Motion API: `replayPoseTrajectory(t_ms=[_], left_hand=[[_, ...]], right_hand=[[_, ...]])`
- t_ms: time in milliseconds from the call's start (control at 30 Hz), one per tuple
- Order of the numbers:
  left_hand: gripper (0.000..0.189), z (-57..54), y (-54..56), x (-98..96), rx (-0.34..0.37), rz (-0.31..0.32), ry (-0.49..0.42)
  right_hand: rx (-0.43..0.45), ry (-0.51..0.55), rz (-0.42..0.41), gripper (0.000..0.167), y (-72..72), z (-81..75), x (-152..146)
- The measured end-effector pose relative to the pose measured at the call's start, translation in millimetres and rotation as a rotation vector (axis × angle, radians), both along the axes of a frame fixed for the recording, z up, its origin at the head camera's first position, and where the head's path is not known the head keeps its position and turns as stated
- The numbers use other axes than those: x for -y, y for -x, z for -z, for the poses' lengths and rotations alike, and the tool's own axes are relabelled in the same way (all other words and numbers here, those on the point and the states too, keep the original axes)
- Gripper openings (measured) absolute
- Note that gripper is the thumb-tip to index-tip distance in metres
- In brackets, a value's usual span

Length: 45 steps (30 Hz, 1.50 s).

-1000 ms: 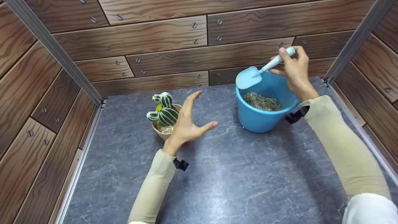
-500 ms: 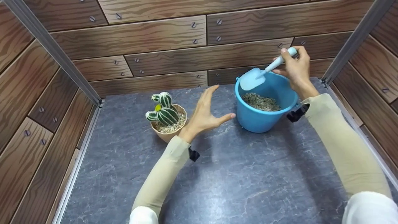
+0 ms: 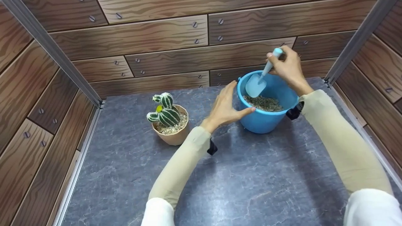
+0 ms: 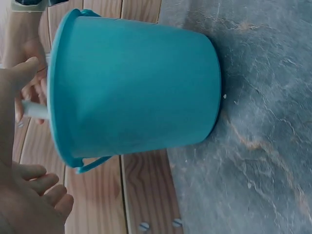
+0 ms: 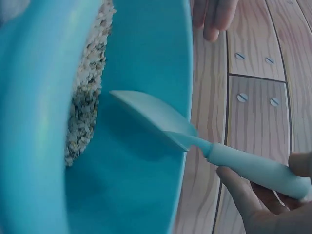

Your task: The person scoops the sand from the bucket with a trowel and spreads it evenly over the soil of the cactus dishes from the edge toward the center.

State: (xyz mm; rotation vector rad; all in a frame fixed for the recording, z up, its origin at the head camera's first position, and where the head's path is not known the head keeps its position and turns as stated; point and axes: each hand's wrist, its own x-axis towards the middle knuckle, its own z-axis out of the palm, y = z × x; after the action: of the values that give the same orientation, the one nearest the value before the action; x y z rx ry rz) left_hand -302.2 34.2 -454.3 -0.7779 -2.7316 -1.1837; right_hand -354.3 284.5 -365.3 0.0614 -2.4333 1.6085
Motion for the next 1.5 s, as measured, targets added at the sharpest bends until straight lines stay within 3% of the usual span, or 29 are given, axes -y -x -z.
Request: replayPoseTrajectory(t_ms=[200,367,733,1133,1500], left_hand=[[0.118,4.1,3.7,-13.5,0.061,-0.019,0.012],[0.119,8.7,4.2,-19.1,0.086,-0.026,0.006],[0.124,13.4,6.7,-16.5,0.070,-0.028,-0.013],[0.125,13.3,6.1,-17.3,0.085,-0.019,-0.036],[0.123,13.8,6.2,-16.0,0.096,-0.006,-0.048]], right_hand=[[-0.091,-0.302,0.001,0.041,-0.5,-1.4,11],[-0.130,-0.413,-0.035,0.041,-0.9,0.5,12],[-0.080,-0.454,-0.079,0.031,2.3,8.9,11],[0.030,-0.317,-0.158,0.033,7.6,12.7,11],[0.055,-0.304,-0.170,0.033,7.2,11.3,13]])
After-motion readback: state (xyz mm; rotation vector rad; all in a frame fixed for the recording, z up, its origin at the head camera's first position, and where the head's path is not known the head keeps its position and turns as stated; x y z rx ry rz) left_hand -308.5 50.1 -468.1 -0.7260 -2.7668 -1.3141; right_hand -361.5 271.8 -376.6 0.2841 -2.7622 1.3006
